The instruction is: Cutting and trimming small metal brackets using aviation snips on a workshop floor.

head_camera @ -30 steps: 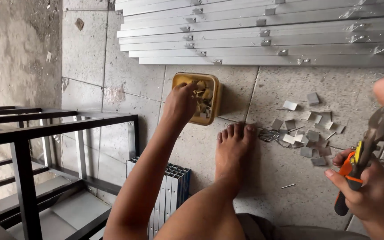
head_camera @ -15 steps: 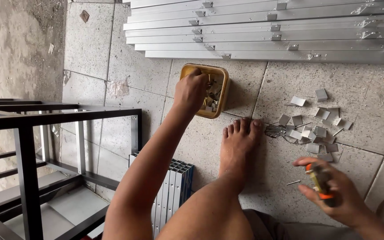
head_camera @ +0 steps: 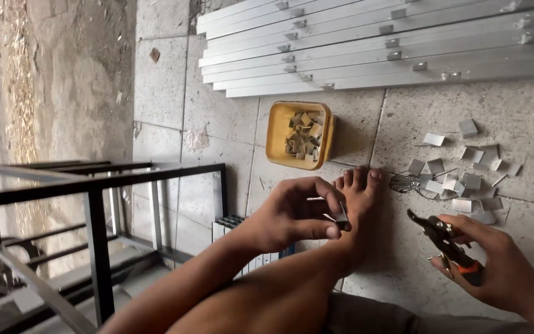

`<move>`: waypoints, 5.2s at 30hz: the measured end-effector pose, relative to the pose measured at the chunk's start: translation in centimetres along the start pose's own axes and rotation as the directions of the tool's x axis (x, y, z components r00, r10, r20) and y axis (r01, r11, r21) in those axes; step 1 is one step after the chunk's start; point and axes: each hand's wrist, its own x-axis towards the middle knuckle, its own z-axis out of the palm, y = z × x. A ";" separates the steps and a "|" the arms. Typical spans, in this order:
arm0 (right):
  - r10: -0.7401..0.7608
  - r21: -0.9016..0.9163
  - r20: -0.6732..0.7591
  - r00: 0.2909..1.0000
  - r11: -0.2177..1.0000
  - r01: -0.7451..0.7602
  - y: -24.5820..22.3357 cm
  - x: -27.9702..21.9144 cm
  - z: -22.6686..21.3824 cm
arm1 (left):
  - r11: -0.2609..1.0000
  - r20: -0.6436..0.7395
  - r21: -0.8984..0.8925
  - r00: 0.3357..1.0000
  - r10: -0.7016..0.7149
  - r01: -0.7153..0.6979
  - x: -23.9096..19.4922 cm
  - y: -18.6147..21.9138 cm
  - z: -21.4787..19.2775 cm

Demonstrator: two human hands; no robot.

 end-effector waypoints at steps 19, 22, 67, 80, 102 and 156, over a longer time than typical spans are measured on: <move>-0.066 -0.031 -0.051 0.997 0.997 0.064 -3.4 0.6 -0.3 | 0.944 -0.205 0.194 0.930 0.305 -0.266 4.4 -6.2 0.6; -0.086 -0.046 -0.044 0.995 0.995 0.084 -3.9 0.9 -0.5 | 0.927 -0.185 0.256 0.927 0.326 -0.275 4.4 -5.7 0.9; -0.141 -0.236 0.008 0.990 0.962 0.138 -3.0 0.0 -1.7 | 0.664 0.165 0.631 0.905 0.391 -0.402 3.8 -2.9 2.1; 0.107 0.076 -0.165 0.980 0.993 -0.095 0.6 -0.7 -2.3 | 0.561 0.164 0.730 0.897 0.411 -0.391 7.4 -3.0 1.8; 0.190 0.040 -0.159 0.969 0.982 -0.186 2.4 -0.6 -2.3 | -0.077 -0.350 0.923 0.904 0.245 0.378 9.8 -5.8 -15.9; 0.252 0.019 -0.057 0.966 0.968 -0.252 -0.1 -0.1 -1.5 | 0.950 -0.330 -0.185 0.927 0.181 -0.252 6.0 -9.0 -6.1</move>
